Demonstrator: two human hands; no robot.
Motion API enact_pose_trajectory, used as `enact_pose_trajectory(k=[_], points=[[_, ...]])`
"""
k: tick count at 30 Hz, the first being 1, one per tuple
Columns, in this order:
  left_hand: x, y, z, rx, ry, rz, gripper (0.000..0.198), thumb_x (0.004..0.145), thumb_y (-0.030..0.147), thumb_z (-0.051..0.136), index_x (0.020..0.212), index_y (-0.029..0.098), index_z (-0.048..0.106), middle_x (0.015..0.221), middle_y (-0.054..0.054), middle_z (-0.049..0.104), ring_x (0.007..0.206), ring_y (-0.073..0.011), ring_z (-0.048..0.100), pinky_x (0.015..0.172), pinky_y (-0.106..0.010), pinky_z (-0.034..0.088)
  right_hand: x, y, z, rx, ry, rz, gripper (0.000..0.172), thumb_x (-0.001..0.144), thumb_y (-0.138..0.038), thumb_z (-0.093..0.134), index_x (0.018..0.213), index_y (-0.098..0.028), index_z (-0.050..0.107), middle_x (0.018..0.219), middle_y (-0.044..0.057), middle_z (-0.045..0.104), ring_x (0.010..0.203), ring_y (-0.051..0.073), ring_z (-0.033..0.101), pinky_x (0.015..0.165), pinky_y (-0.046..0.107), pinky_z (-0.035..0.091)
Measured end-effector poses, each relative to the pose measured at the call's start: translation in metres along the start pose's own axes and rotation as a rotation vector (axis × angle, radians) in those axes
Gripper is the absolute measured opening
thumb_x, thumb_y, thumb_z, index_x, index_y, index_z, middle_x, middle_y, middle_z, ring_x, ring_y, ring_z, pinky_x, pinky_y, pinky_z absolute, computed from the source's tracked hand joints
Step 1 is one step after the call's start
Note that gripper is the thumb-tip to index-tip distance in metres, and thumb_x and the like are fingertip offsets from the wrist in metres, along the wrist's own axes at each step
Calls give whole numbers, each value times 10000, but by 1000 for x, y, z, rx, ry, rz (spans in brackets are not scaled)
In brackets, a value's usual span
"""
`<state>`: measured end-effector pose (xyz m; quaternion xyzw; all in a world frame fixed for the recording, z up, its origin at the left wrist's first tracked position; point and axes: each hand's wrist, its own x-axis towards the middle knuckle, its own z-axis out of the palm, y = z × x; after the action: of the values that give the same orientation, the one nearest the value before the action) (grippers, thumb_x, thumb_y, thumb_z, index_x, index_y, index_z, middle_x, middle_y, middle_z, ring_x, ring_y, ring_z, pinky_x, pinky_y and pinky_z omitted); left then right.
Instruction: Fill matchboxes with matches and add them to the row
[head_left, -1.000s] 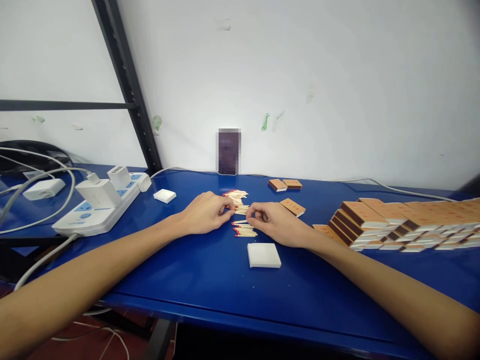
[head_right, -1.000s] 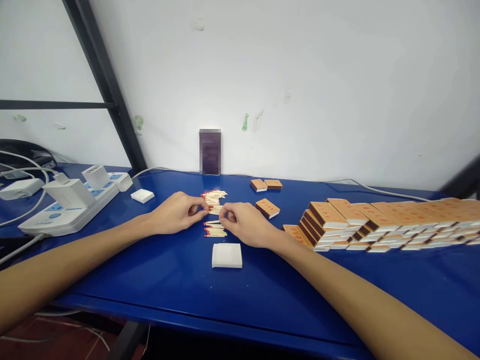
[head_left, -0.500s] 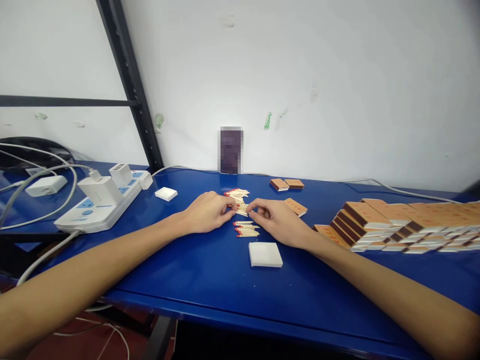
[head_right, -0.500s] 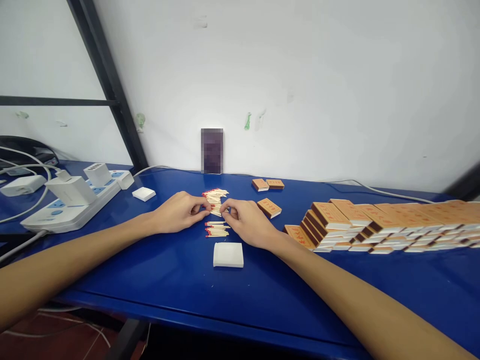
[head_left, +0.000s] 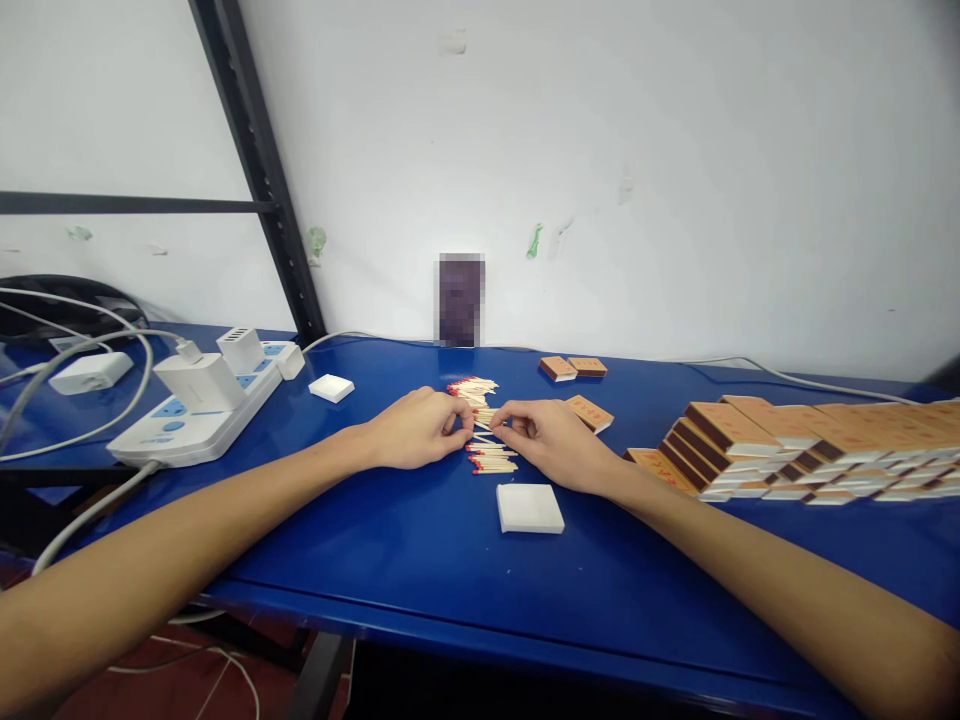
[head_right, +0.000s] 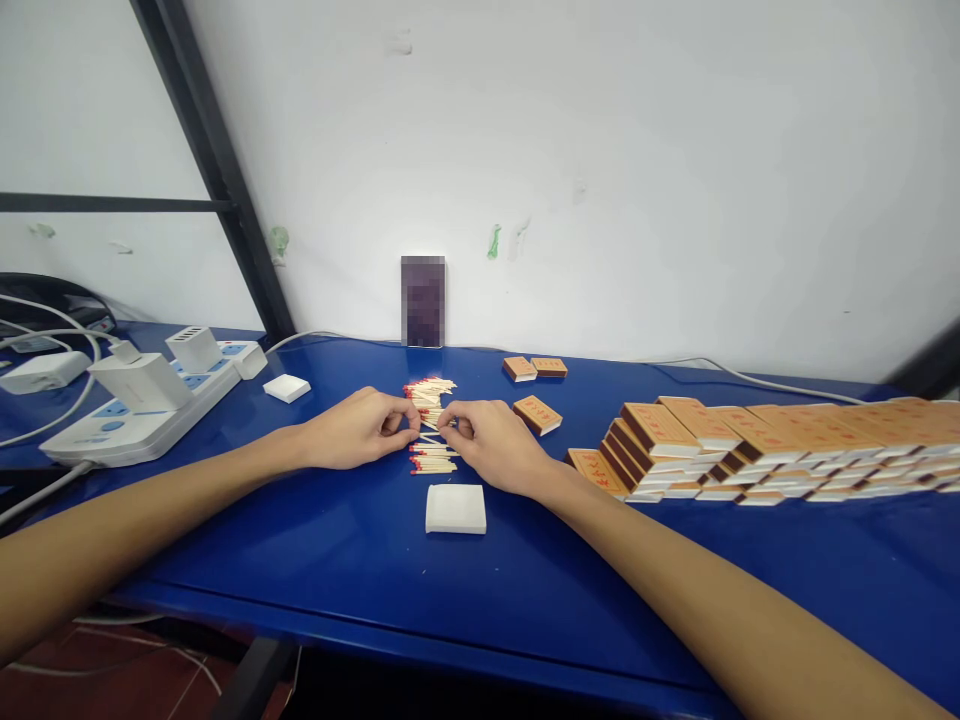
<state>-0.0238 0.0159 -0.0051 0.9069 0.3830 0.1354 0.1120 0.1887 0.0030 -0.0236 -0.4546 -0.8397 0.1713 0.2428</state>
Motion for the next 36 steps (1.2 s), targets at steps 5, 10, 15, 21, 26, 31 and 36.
enact_pose_trajectory(k=[5, 10, 15, 21, 26, 31, 36], points=[[-2, 6, -2, -70, -42, -27, 114, 813, 236, 552, 762, 172, 632, 498, 60, 500, 462, -89, 443, 514, -216, 318, 0, 1, 0, 8, 12, -2, 223, 905, -305, 486, 906, -200, 683, 581, -23, 535, 543, 125, 456, 547, 253, 296], [-2, 5, 0, -31, 40, -42, 162, 865, 273, 504, 813, 179, 626, 512, 56, 504, 469, -97, 446, 511, -220, 296, 7, 0, 2, -11, 27, 17, 169, 883, -314, 525, 911, -215, 661, 600, -33, 559, 552, 124, 464, 544, 251, 283], [-1, -5, 1, 108, 117, -42, 150, 891, 272, 489, 924, 185, 607, 556, 44, 542, 485, -114, 463, 522, -231, 274, 9, -1, 4, -66, 26, 29, 179, 882, -326, 524, 830, -212, 652, 621, -21, 578, 581, 130, 488, 544, 253, 271], [-1, -7, 3, 141, 93, 5, 163, 903, 275, 495, 903, 190, 633, 558, 36, 536, 504, -116, 477, 535, -231, 273, 9, 0, -3, -34, -89, -43, 179, 880, -298, 500, 823, -203, 641, 611, -27, 533, 544, 117, 437, 532, 251, 281], [0, -6, 5, 103, 96, 27, 203, 932, 286, 469, 891, 186, 641, 557, 35, 538, 497, -111, 470, 540, -228, 282, 6, -2, -13, 62, -212, -86, 193, 881, -327, 502, 820, -196, 630, 634, -20, 542, 563, 119, 444, 527, 245, 316], [2, -8, 6, 70, 86, 27, 184, 918, 279, 497, 884, 182, 649, 569, 39, 545, 500, -104, 474, 542, -223, 297, 2, -4, -17, 74, -237, -70, 182, 873, -326, 516, 813, -200, 633, 629, -16, 555, 561, 123, 456, 529, 248, 327], [4, -7, 6, 24, 74, 6, 171, 898, 272, 511, 877, 183, 655, 577, 44, 551, 504, -98, 470, 547, -213, 309, 3, -1, -14, 75, -209, -68, 196, 893, -333, 500, 833, -201, 631, 645, -19, 565, 564, 118, 459, 536, 243, 328]])
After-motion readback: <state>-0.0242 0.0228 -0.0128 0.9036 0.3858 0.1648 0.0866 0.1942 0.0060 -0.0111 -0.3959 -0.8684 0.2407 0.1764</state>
